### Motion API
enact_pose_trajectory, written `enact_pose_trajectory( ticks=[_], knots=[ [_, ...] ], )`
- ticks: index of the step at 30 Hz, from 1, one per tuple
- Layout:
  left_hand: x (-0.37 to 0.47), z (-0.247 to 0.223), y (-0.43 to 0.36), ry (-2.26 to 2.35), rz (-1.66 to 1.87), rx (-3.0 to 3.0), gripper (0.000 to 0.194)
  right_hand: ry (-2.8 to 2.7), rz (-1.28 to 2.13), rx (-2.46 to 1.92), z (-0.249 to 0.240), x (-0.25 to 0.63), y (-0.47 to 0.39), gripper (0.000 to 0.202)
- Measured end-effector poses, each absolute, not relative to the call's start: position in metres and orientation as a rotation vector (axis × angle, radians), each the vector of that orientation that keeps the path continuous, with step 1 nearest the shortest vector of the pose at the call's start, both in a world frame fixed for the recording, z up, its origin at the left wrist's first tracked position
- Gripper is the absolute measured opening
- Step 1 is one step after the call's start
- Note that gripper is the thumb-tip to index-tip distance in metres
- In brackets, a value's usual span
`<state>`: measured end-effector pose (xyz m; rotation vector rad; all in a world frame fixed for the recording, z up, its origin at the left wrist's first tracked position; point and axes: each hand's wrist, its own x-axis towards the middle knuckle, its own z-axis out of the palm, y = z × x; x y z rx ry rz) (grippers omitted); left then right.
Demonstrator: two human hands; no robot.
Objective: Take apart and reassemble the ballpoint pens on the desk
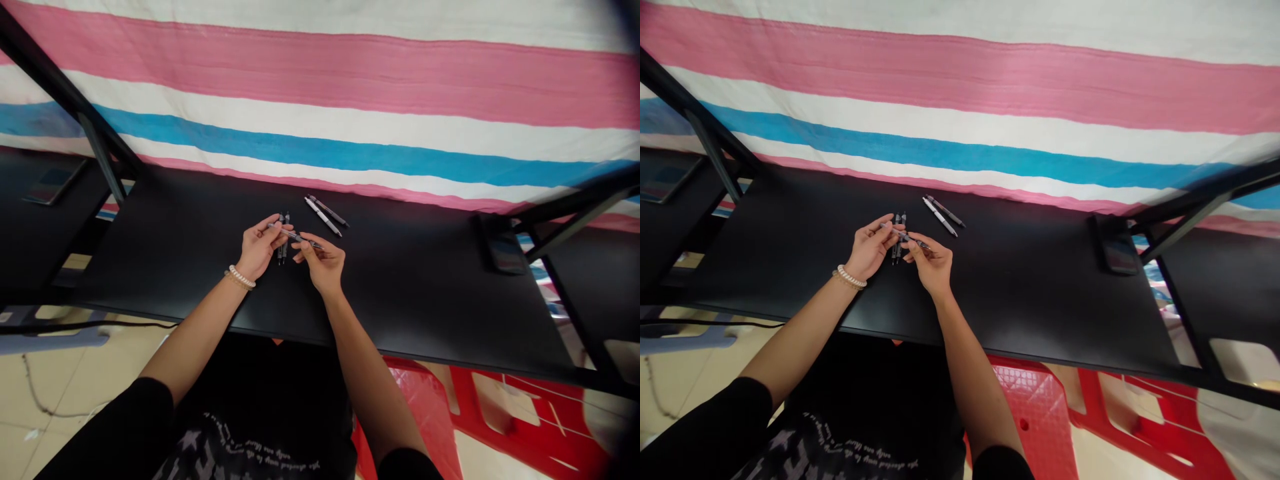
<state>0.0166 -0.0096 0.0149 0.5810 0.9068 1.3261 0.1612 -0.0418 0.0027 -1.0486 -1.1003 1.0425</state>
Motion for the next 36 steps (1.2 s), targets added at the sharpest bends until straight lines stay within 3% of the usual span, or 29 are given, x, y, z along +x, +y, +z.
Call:
enact_pose_trajectory(
  ticks=[24, 30, 36],
  knots=[
    [0.0139, 0.0130, -0.0089, 0.891, 1.351, 0.595, 0.039, -1.115, 1.039, -1.079, -0.0003, 0.1607, -0.0404, 0.042],
    [0.0135, 0.0137, -0.0089, 0.880, 1.321, 0.587, 0.028, -1.092, 1.052, -1.062, -0.0014, 0.1609, -0.0407, 0.038],
    [0.0130, 0.0105, -0.0077, 0.895, 1.363, 0.576, 0.040, -1.097, 1.069, -1.083, -0.0025, 0.1603, -0.0401, 0.040]
  ],
)
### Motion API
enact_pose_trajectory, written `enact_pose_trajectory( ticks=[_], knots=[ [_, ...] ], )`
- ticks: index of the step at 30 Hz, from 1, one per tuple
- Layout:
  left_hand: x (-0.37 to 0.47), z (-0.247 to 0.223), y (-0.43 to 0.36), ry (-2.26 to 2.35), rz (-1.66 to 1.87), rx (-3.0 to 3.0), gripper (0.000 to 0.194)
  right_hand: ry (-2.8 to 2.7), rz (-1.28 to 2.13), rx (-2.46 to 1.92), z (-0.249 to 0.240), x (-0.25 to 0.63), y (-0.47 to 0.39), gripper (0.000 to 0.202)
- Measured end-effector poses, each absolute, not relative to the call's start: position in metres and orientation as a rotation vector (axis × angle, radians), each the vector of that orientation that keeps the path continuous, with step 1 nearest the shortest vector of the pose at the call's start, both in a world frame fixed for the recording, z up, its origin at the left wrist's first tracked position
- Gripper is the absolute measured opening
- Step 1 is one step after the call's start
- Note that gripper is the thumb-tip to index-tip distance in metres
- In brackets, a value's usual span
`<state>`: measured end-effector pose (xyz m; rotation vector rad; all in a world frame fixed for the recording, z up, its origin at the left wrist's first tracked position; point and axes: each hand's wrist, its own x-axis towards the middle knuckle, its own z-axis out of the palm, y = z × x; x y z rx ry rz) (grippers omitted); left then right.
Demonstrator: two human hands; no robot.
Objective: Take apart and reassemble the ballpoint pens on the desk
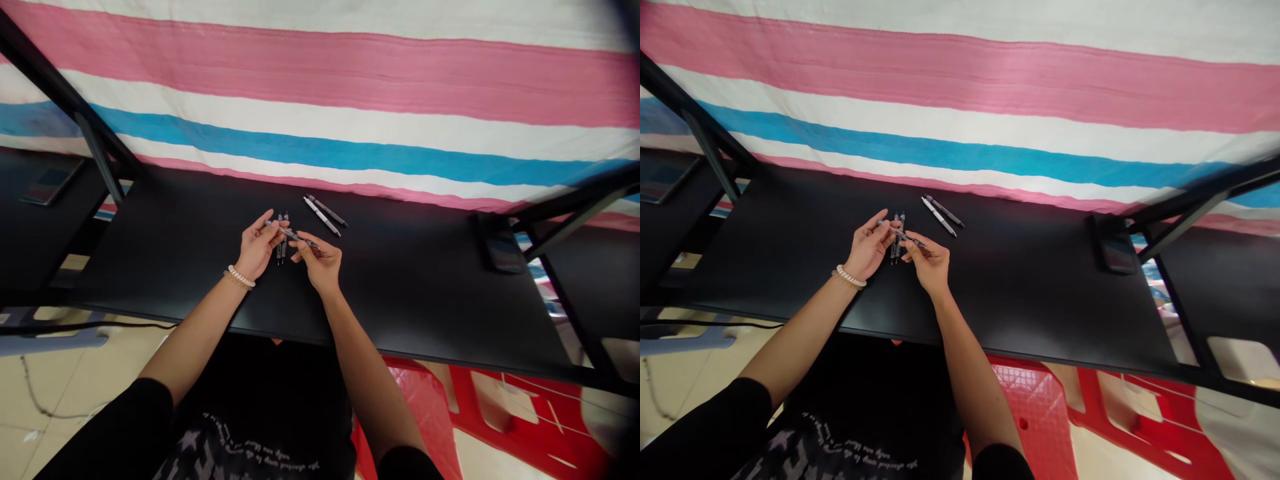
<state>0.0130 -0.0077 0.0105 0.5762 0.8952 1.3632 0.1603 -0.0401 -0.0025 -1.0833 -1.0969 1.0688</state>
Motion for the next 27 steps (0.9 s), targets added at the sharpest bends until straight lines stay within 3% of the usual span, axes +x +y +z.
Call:
enact_pose_trajectory(
  ticks=[5, 11, 14, 19, 23, 27],
  knots=[
    [0.012, 0.011, -0.008, 0.859, 1.295, 0.600, 0.032, -1.081, 1.063, -1.051, -0.004, 0.161, -0.040, 0.036],
    [0.016, 0.017, -0.006, 0.894, 1.349, 0.459, 0.062, -1.042, 1.022, -1.064, -0.002, 0.160, -0.035, 0.035],
    [0.014, 0.018, -0.004, 0.873, 1.404, 0.401, 0.064, -0.958, 0.943, -1.148, -0.003, 0.164, -0.032, 0.036],
    [0.011, 0.013, -0.001, 0.886, 1.476, 0.368, 0.036, -0.920, 0.776, -1.340, -0.014, 0.176, -0.025, 0.032],
    [0.013, 0.008, 0.001, 0.933, 1.489, 0.384, 0.013, -1.232, 0.489, -1.554, -0.020, 0.184, -0.018, 0.014],
    [0.014, 0.004, 0.003, 0.972, 1.503, 0.397, 0.005, -1.480, 0.263, -1.634, -0.023, 0.185, -0.013, 0.020]
  ],
)
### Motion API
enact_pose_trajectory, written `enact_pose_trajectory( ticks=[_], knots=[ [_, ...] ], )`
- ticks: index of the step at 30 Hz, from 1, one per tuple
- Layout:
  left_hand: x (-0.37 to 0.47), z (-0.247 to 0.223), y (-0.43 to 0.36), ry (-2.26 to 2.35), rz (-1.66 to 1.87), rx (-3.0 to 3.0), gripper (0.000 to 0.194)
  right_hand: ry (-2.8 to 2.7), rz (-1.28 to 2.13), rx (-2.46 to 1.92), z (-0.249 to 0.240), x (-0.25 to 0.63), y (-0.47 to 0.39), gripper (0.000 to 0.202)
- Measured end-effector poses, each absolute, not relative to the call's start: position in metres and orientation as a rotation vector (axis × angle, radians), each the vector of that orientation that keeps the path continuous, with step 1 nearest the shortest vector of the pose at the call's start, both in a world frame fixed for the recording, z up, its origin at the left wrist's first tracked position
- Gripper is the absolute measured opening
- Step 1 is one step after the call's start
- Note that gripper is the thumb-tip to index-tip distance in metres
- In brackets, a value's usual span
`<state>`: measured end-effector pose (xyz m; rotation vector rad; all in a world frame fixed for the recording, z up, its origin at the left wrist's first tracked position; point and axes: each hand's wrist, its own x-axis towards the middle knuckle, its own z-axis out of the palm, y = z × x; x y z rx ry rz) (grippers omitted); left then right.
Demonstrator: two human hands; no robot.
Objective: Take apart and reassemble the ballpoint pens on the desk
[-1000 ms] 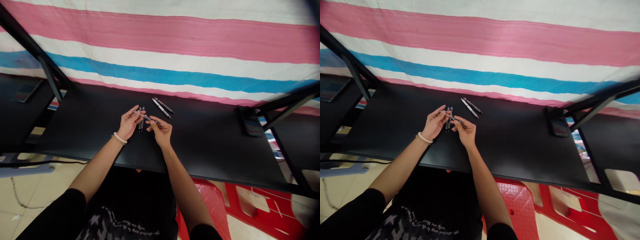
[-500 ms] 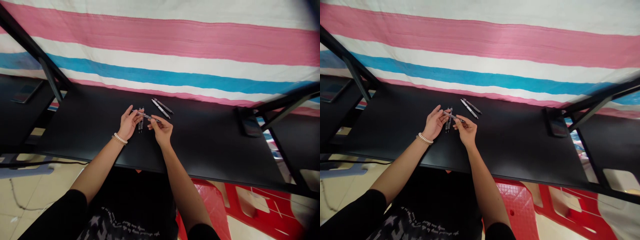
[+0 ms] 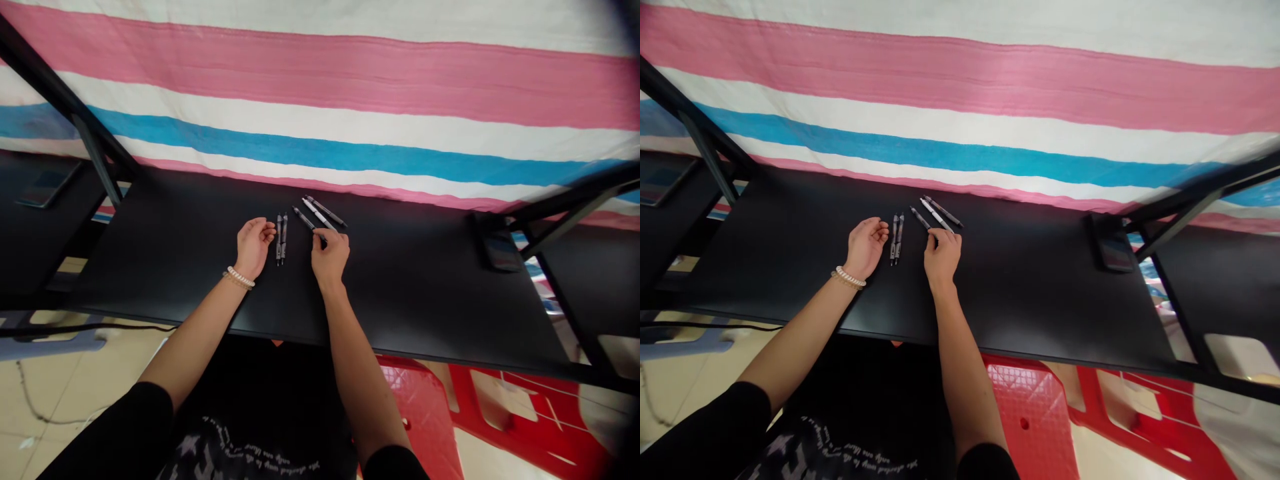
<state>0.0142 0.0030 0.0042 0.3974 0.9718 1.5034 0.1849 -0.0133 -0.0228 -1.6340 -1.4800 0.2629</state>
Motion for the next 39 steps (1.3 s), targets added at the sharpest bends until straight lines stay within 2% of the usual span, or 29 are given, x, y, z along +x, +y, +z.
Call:
enact_pose_trajectory(
  ticks=[3, 11, 18, 30, 36, 39],
  knots=[
    [0.015, 0.004, 0.004, 0.988, 1.494, 0.421, 0.007, -1.565, 0.179, -1.636, -0.027, 0.182, -0.013, 0.028],
    [0.017, 0.005, 0.005, 0.986, 1.491, 0.426, 0.010, -1.698, 0.057, -1.643, -0.022, 0.173, -0.022, 0.035],
    [0.017, 0.003, 0.006, 0.982, 1.492, 0.434, 0.011, -1.965, 0.495, -1.261, -0.010, 0.167, -0.035, 0.025],
    [0.018, 0.013, -0.003, 0.953, 1.456, 0.504, 0.011, -2.144, 0.384, -1.394, -0.002, 0.161, -0.036, 0.009],
    [0.015, 0.015, -0.005, 0.958, 1.443, 0.499, 0.012, -1.992, 0.421, -1.439, -0.007, 0.162, -0.039, 0.015],
    [0.014, 0.016, -0.006, 0.956, 1.439, 0.497, 0.012, -1.792, 0.539, -1.389, -0.009, 0.163, -0.041, 0.012]
  ],
)
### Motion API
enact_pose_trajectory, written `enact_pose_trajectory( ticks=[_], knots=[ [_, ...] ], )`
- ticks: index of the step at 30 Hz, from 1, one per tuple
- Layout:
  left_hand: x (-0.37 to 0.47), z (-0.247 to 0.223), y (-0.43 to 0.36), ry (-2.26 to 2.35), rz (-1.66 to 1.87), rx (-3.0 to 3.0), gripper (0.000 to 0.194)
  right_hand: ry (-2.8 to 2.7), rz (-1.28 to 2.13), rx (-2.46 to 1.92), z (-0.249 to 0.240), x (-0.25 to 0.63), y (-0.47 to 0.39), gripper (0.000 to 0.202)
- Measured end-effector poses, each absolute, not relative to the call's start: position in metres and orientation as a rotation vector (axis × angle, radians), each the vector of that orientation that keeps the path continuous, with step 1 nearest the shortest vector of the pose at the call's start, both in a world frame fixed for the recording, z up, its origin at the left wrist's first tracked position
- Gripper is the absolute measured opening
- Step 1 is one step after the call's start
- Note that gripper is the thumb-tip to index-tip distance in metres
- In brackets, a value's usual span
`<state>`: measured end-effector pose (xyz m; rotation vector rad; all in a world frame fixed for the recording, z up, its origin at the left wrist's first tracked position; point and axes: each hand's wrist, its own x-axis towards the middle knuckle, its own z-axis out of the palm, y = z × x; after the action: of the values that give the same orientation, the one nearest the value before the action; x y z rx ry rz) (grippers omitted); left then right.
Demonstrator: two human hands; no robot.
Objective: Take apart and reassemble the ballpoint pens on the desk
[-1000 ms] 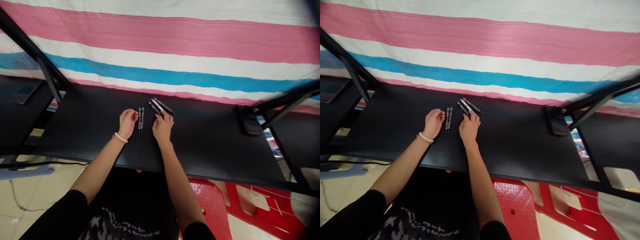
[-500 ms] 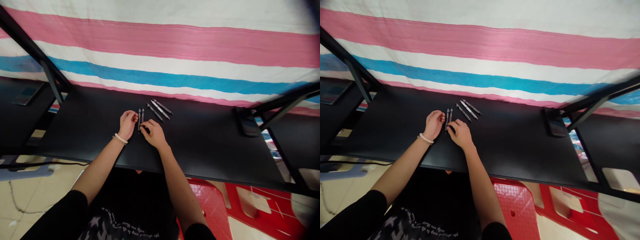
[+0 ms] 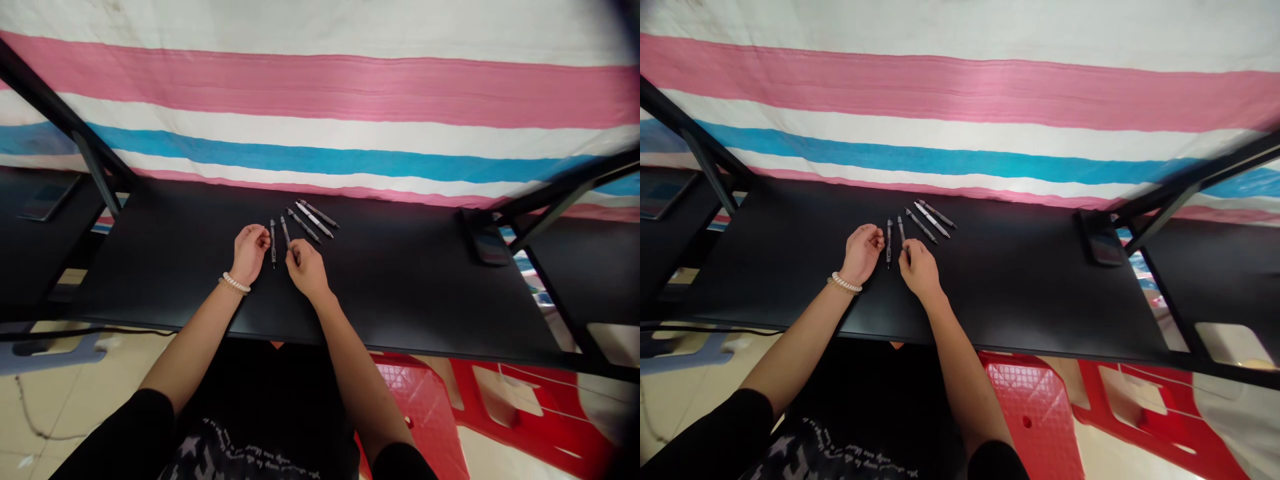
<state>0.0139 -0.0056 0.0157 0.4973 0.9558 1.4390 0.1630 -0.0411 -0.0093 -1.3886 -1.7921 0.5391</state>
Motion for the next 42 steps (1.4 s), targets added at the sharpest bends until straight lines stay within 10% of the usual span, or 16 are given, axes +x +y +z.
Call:
enact_pose_trajectory(
  ticks=[24, 42],
  knots=[
    [0.006, 0.031, -0.018, 0.766, 1.237, 0.812, 0.052, -1.133, 1.189, -1.084, 0.008, 0.160, -0.073, 0.037],
    [0.002, 0.032, -0.023, 0.809, 1.280, 0.854, 0.047, -1.385, 0.621, -1.202, 0.006, 0.154, -0.084, 0.026]
  ],
)
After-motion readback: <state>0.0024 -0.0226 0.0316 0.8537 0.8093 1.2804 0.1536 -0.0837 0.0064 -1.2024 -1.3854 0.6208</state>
